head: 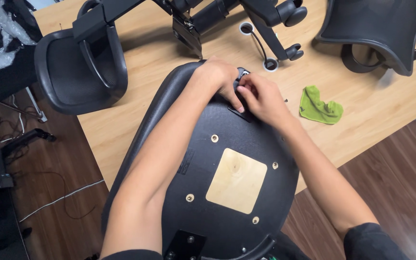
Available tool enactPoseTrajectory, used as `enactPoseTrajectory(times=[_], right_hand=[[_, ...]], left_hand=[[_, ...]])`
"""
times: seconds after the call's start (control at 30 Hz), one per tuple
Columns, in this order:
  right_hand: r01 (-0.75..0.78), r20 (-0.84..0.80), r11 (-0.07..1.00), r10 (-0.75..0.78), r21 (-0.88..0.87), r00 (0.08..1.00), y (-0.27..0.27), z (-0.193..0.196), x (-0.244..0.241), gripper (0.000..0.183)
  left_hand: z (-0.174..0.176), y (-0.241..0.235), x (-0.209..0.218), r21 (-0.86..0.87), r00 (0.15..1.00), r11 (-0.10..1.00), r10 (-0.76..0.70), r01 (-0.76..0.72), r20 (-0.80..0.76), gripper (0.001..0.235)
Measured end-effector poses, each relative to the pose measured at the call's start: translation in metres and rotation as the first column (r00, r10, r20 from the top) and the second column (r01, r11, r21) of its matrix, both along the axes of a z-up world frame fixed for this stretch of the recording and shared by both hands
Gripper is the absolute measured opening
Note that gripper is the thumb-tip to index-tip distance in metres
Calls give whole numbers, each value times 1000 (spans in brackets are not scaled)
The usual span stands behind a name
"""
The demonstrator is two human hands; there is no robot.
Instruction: The person attaches black metal mounting brackets to the underside of a chair seat, using a screwdriver to drive screws into each bracket and aligning the brackets by hand. They then lift the seat and place it onto the mechanism of a chair base, pressing it into position.
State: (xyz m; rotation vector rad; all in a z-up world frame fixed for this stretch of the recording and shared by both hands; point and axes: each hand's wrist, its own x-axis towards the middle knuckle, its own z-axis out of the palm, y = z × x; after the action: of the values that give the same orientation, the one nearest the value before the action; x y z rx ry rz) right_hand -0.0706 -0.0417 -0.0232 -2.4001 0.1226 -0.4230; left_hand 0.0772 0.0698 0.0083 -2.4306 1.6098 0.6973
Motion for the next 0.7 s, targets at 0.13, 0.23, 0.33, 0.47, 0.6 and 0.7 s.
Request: enactPoseTrajectory(times=[0.13,0.23,0.33,0.47,0.6,0.7], right_hand=[[-205,53,974,201,94,978,-14,3,-1,13],[-199,36,977,197,72,980,-12,0,2,14],[-185,30,979,188,-80,982,-4,-1,3,18],[-78,60,987,87,-141,994,1,9,3,17],[-231,38,969,228,86,973,-16,7,2,17],[-259,109,964,252,57,962,-24,-7,2,12]], left_hand=[[-3,-1,2,9,1000,1000,-6,6,5,90],[0,1,-1,-24,1000,1000,10,-10,2,88],[0,-1,0,-23,1000,1000,-2,2,-15,85],[-1,-1,-1,-18,1000,1000,8,-9,-11,85],[-2,-3,1,39,999,998,38,-39,13,91],[0,-5,-3,51,997,996,73,-73,-9,90]])
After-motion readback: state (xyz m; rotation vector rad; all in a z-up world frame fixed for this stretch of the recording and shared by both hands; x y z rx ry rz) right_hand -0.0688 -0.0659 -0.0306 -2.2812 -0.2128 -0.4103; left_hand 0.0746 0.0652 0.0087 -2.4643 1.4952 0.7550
